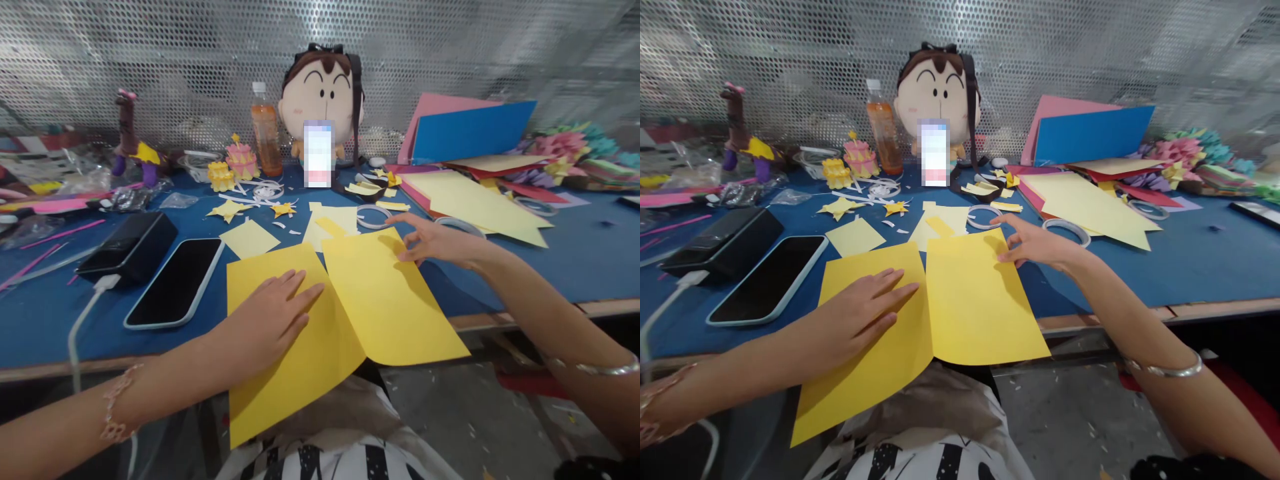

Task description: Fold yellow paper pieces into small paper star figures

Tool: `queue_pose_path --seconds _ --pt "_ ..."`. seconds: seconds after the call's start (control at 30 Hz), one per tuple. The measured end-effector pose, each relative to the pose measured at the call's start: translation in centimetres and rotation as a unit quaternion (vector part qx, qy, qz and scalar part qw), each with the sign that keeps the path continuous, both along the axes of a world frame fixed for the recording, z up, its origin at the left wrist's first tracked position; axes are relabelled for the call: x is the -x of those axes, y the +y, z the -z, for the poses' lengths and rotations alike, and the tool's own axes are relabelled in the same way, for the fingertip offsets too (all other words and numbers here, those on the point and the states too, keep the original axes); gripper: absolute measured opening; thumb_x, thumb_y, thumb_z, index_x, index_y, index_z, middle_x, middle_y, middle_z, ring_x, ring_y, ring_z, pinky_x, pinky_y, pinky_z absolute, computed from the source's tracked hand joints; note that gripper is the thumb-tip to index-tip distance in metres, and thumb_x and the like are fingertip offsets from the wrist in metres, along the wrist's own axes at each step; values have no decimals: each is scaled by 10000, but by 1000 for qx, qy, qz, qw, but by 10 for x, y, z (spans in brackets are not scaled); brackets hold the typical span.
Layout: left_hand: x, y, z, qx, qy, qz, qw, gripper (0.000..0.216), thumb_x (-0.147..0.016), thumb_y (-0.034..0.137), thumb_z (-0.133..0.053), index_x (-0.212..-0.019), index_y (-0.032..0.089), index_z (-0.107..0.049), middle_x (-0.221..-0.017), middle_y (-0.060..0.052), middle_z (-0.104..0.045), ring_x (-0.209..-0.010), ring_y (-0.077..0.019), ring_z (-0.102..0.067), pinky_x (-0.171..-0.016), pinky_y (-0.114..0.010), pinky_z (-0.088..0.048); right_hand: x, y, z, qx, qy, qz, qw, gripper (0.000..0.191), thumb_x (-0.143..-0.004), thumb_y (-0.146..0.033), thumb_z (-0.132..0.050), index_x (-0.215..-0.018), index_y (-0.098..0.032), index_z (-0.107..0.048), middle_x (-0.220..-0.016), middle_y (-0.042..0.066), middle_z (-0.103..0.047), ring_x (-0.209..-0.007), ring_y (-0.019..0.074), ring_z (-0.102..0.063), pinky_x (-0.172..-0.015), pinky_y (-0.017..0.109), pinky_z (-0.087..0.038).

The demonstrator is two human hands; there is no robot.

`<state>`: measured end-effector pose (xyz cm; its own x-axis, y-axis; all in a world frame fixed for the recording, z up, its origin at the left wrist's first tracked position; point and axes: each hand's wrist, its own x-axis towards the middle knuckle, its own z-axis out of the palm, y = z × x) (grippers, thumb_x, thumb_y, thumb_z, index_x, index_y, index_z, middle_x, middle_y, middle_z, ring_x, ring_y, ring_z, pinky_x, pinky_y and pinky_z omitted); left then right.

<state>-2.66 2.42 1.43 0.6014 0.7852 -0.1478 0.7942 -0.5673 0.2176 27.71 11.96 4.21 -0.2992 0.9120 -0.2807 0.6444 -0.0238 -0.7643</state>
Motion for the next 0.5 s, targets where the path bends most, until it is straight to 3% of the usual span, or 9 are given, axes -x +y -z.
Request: queue_pose_path --seconds 0.07,0.2,0.27,0.37,0.5 --pt "-3 -11 0 -7 -14 6 1000 552 -965 444 -213 -1441 173 -278 -1490 -171 -324 -1379 -332 -279 -1085 -559 -285 0 -10 0 -4 5 -3 1000 576 -692 -188 -709 -1221 -243 -487 -635 -48 -542 -574 125 -548 -509 238 -444" --pt "-12 -32 4 -50 -63 59 995 808 -863 680 -325 -1479 216 -84 -1532 -125 -247 -1396 -322 -243 -1085 -527 -311 3 -15 5 -46 0 10 999 274 -739 -189 -683 -999 -168 -597 -626 -56 -491 -552 92 -495 -518 230 -437" --pt "-15 -36 6 -63 -48 77 994 752 -897 575 -394 -1478 223 -72 -1539 -121 -227 -1396 -337 -236 -1076 -548 -305 5 -13 10 -69 -7 16 997 167 -814 -210 -642 -961 -146 -596 -703 -41 -526 -580 83 -506 -541 229 -456" --pt "-16 -29 3 -46 -7 66 997 650 -931 401 -407 -1475 186 -122 -1530 -129 -247 -1387 -335 -260 -1071 -539 -309 5 -6 16 -92 -19 24 995 162 -888 -269 -579 -975 -133 -588 -846 0 -592 -661 97 -563 -587 251 -493" --pt "-9 -8 -6 -17 10 61 998 653 -939 530 -315 -1457 143 -224 -1490 -135 -341 -1339 -302 -354 -1068 -462 -336 3 -3 20 -110 -28 34 993 200 -901 -288 -566 -1028 -136 -586 -906 18 -614 -714 113 -595 -625 274 -518"
